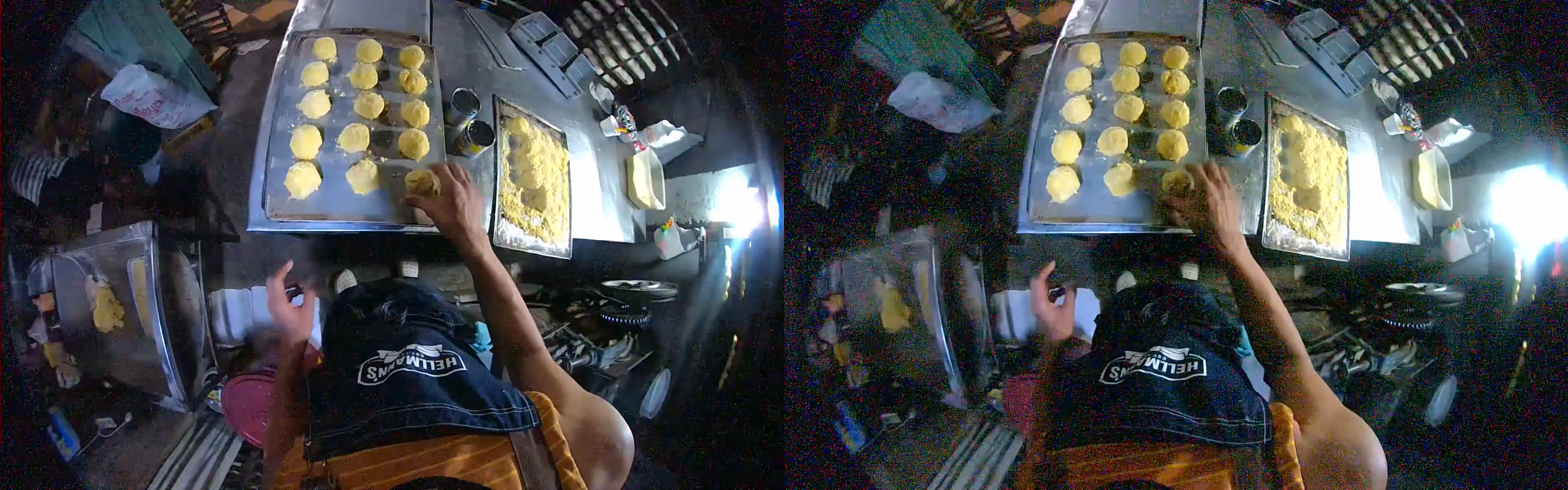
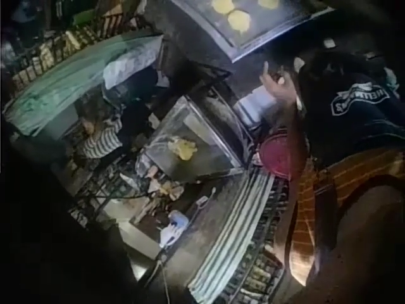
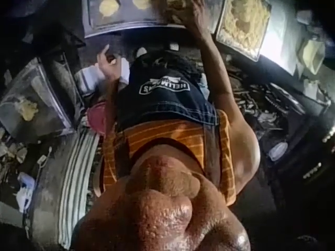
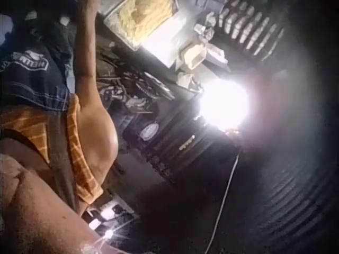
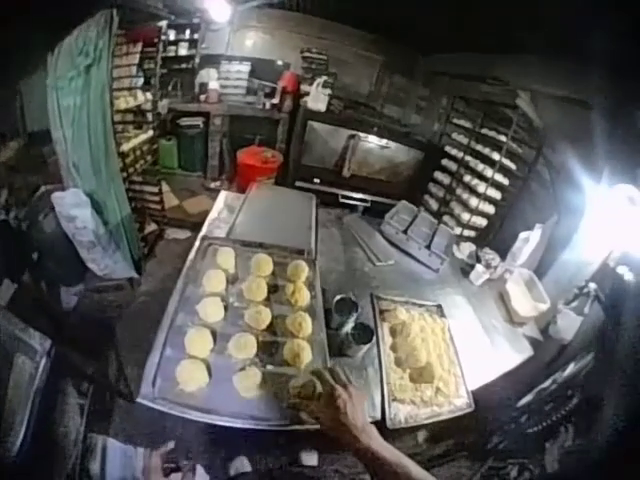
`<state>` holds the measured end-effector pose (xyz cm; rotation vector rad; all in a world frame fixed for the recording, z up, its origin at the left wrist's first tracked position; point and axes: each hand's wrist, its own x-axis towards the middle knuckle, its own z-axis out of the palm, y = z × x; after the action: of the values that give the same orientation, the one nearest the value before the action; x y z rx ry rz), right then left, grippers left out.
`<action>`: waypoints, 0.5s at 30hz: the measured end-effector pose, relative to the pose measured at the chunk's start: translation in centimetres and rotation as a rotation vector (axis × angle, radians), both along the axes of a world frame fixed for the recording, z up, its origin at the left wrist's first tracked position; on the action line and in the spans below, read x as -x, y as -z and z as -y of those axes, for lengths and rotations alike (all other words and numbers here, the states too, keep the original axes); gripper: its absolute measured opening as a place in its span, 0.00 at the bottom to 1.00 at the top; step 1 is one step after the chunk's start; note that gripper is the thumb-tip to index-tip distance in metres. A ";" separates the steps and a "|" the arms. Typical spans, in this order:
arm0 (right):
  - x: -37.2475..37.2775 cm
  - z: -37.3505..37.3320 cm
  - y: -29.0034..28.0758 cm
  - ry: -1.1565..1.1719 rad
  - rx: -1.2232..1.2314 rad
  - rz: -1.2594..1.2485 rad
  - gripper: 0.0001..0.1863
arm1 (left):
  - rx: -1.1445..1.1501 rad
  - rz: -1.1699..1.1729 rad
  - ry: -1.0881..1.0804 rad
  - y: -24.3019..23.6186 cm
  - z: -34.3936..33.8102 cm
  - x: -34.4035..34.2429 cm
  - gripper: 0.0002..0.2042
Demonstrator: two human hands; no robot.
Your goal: Shaping dough balls on a tray, making indentations, and adding toppings from a can in a bakery.
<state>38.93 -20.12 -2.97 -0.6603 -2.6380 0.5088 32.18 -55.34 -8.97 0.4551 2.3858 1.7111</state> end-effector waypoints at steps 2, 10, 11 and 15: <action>-0.8 0.8 -1.9 -0.031 -0.007 -0.058 0.34 | 0.077 0.076 -0.055 4.0 3.1 0.2 0.26; -2.5 0.2 2.5 -0.251 -0.070 -0.061 0.45 | 0.437 0.011 -0.218 24.0 19.9 -6.2 0.24; -3.0 -0.5 3.2 -0.244 -0.116 -0.027 0.45 | 0.415 0.065 -0.247 24.3 20.7 -7.6 0.25; -2.0 -1.6 8.2 -0.290 -0.289 0.029 0.45 | 0.744 -0.038 -0.276 29.6 26.2 -13.9 0.27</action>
<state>40.95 -18.48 -11.20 -0.1998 -2.7724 0.1864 46.12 -81.51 -38.54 0.0400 2.9622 0.7589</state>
